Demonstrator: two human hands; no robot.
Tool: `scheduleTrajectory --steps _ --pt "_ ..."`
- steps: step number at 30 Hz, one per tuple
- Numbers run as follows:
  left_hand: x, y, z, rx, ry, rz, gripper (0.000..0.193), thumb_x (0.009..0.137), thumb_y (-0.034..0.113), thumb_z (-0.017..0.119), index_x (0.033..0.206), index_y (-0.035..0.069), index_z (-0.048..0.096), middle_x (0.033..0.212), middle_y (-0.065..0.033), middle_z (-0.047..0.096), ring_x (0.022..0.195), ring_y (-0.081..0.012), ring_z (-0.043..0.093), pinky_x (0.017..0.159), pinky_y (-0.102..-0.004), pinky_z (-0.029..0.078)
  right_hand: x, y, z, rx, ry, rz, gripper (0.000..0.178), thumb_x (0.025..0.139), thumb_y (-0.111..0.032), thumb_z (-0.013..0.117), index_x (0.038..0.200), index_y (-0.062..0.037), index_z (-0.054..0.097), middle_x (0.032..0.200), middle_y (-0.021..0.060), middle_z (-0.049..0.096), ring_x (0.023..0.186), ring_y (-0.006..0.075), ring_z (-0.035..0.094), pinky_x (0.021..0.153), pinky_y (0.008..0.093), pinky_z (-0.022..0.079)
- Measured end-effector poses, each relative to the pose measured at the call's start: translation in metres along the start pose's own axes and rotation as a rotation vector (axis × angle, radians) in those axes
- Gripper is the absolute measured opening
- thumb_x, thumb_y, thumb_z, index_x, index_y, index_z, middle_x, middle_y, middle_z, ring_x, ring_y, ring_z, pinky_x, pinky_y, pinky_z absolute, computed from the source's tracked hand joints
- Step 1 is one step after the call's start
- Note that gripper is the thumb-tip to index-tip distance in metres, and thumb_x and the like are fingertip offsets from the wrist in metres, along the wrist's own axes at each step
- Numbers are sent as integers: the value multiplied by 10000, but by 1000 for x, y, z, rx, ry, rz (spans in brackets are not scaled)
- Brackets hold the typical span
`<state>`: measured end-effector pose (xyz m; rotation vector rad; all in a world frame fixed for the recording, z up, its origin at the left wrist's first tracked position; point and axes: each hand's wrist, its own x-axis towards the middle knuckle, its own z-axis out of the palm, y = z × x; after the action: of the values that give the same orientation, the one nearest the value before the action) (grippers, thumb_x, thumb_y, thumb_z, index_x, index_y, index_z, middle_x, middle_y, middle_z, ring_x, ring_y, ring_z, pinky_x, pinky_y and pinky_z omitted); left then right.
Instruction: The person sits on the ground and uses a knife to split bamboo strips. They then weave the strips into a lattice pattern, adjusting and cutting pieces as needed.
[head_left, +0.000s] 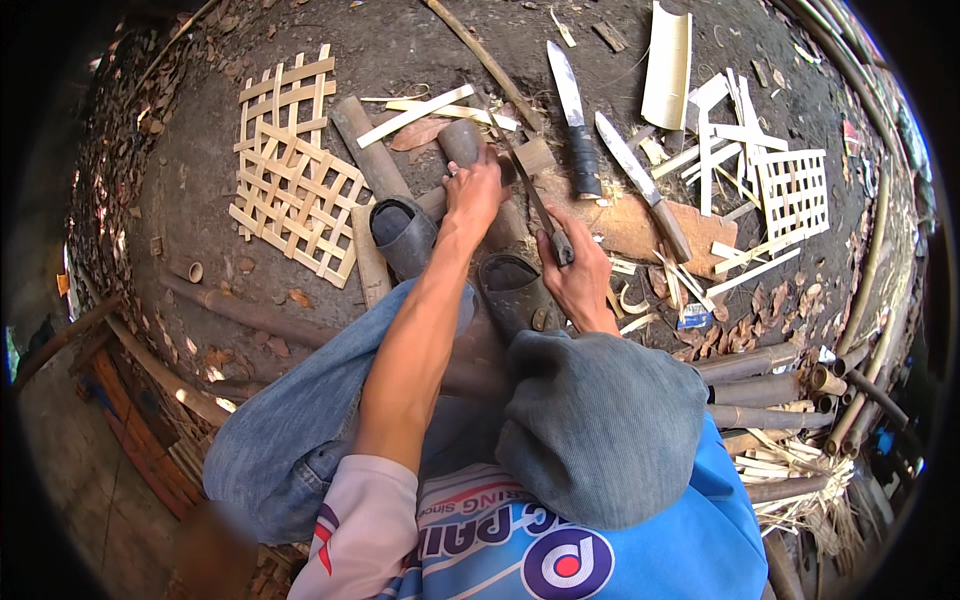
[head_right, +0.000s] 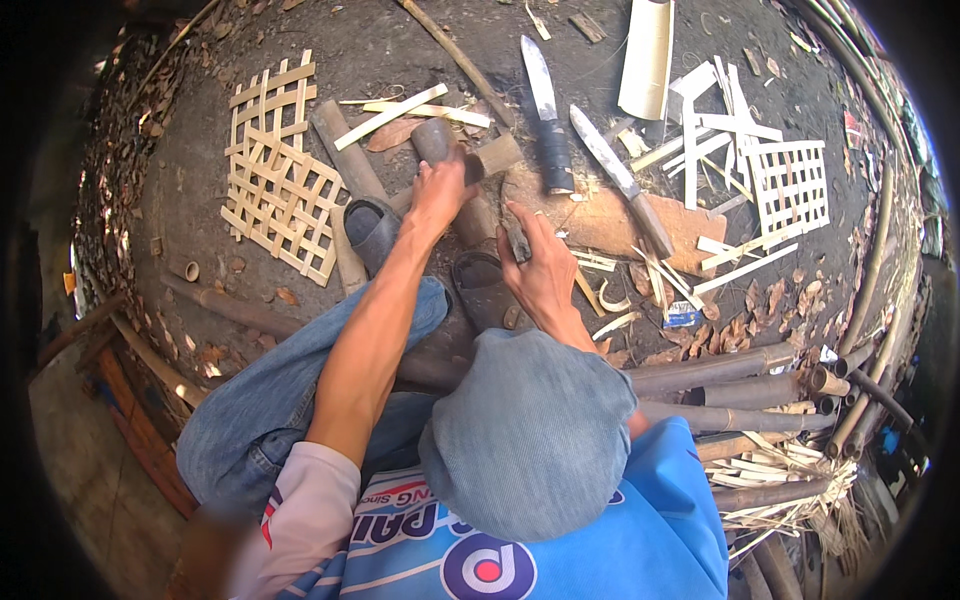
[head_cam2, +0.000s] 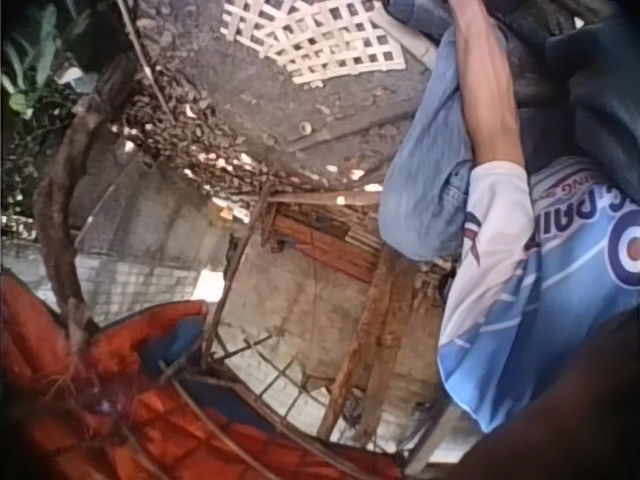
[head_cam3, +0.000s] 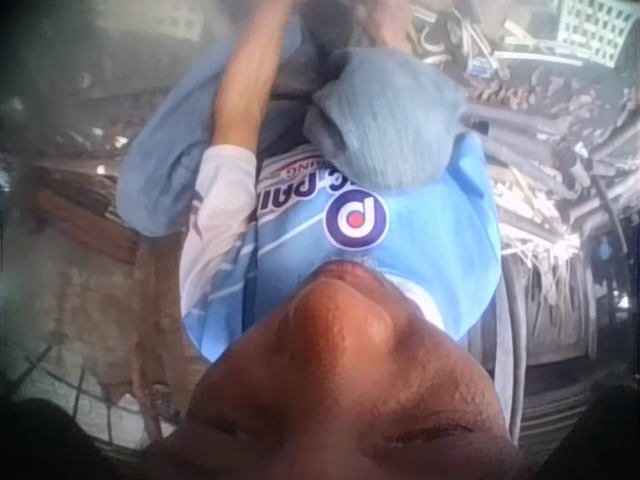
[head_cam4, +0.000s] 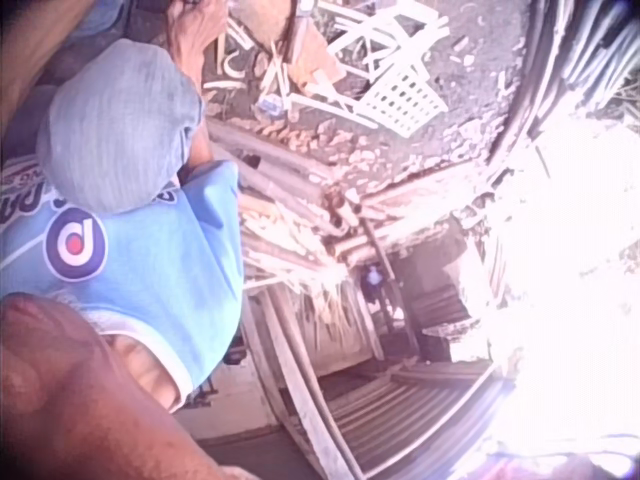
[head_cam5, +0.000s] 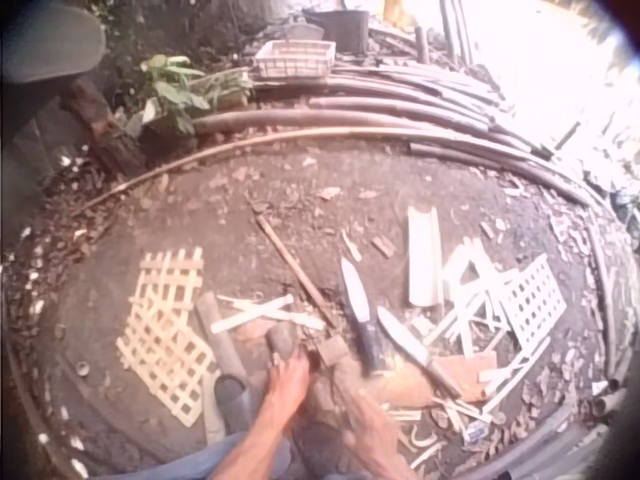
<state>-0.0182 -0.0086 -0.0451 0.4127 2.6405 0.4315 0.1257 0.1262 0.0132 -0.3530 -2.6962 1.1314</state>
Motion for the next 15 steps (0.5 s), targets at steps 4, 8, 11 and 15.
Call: scheduleTrajectory --steps 4,8,11,15 --pt "-8 -3 1 -69 87 36 592 836 164 773 1324 -11 486 1128 -269 684 1115 -569 585 1055 -606 436 -1 3 -2 -50 -89 65 606 819 -157 741 1397 -269 598 907 83 610 736 293 654 628 404 508" --pt "-11 -1 4 -88 205 85 517 854 164 742 1287 -12 523 1097 -271 691 1081 -564 602 1061 -596 434 3 0 -5 -75 -96 53 631 795 -150 752 1392 -294 605 881 78 579 721 285 637 640 396 518" --pt "-11 2 6 -19 162 68 498 859 179 735 1276 -11 539 1106 -266 690 1055 -566 610 1062 -583 441 -10 4 -14 -113 -73 19 645 783 -131 753 1389 -302 612 857 70 549 697 271 615 636 384 521" --pt "-10 -18 12 37 221 123 509 843 196 758 1265 -12 566 1082 -282 693 1038 -554 627 1029 -564 476 -55 12 -40 -159 -173 35 668 770 -103 752 1388 -317 614 849 62 547 700 256 622 630 368 526"
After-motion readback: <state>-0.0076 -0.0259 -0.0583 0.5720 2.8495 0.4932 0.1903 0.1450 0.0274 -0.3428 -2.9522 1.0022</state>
